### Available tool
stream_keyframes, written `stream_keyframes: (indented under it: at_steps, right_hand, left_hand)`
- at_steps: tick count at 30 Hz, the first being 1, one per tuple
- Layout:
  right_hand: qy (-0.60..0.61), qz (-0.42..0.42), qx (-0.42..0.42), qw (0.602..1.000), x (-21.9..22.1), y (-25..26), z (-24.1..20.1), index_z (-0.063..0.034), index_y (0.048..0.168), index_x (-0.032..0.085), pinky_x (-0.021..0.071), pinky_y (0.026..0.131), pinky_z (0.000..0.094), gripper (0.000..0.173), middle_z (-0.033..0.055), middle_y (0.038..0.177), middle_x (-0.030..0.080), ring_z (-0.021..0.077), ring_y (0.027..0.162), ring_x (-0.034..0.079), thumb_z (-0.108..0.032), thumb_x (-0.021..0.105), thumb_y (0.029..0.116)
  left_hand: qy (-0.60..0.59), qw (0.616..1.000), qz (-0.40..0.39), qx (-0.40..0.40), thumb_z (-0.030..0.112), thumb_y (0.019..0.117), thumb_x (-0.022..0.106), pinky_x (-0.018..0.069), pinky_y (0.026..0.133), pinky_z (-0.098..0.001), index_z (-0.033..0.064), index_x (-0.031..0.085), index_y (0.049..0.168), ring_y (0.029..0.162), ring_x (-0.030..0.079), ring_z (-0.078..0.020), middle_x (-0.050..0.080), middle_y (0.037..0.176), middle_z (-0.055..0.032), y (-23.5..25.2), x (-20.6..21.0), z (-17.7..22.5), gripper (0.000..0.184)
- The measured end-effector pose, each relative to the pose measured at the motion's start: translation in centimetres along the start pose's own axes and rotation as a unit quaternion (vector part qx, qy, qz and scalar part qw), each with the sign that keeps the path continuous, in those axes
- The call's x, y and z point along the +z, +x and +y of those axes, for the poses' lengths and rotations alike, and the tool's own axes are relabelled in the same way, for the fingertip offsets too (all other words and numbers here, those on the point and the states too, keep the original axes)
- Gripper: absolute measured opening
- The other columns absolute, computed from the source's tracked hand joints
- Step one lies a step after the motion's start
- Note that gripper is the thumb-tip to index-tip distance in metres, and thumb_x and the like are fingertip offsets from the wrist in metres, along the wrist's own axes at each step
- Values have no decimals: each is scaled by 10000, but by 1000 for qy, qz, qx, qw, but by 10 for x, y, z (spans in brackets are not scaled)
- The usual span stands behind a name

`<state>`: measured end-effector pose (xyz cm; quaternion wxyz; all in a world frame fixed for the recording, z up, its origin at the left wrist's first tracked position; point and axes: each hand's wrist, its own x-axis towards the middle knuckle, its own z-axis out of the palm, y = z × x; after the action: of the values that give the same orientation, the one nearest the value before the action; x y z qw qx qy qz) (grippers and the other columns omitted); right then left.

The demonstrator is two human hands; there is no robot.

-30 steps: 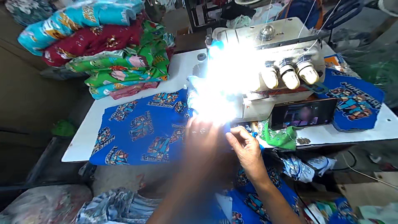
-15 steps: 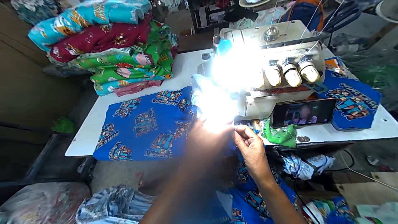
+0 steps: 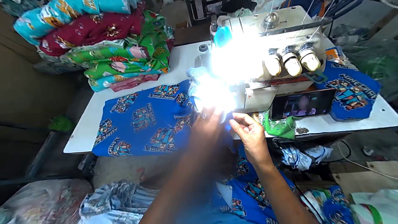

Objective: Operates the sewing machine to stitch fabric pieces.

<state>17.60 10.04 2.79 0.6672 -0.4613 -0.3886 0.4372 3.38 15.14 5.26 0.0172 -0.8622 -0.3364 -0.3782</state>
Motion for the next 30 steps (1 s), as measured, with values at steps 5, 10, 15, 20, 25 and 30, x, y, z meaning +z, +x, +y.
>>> stream_keyframes:
  at_steps: [5,10,15,20,25,30]
  right_hand:
    - [8,-7,2,1000,0,-1,-3,-5,1064,695,605,685,234,118,36,851,713,88,691,689,-18,650,955]
    - [3,-8,2,1000,-1,-4,-6,-11,1055,692,616,711,253,104,46,875,714,108,722,701,-34,646,965]
    - [5,-13,10,1000,-3,-5,-7,10,1099,700,628,742,270,149,67,887,730,129,752,724,-17,628,971]
    - [21,-24,11,999,-3,-5,-7,21,1106,699,630,751,282,155,83,882,733,145,757,730,-6,622,974]
    - [36,-34,15,999,-4,-4,-6,23,1093,693,620,770,280,144,77,867,727,139,756,722,-17,595,996]
    - [-4,-24,-3,1000,-4,2,-10,-20,1032,712,613,715,257,90,49,847,726,114,725,707,-43,660,962]
  left_hand:
    - [-27,999,39,-2,32,933,693,516,1028,-332,27,777,1061,1206,657,-263,692,1256,-187,3,-2,1,153]
    - [6,999,44,-1,89,934,717,529,955,-342,66,786,1048,1118,662,-268,703,1173,-167,5,-3,2,135]
    - [14,998,26,51,104,936,713,524,798,-335,113,806,998,902,656,-218,718,960,-86,5,-13,2,112]
    - [37,996,20,74,106,934,709,512,827,-354,128,809,984,891,666,-219,731,919,-71,0,-19,2,114]
    - [40,995,-6,91,121,951,689,507,896,-382,155,810,984,875,664,-207,725,894,-43,-4,-23,0,130]
    - [31,996,17,83,381,866,751,439,1008,-446,158,764,1065,1107,615,-279,703,1164,-96,-8,-5,-2,299]
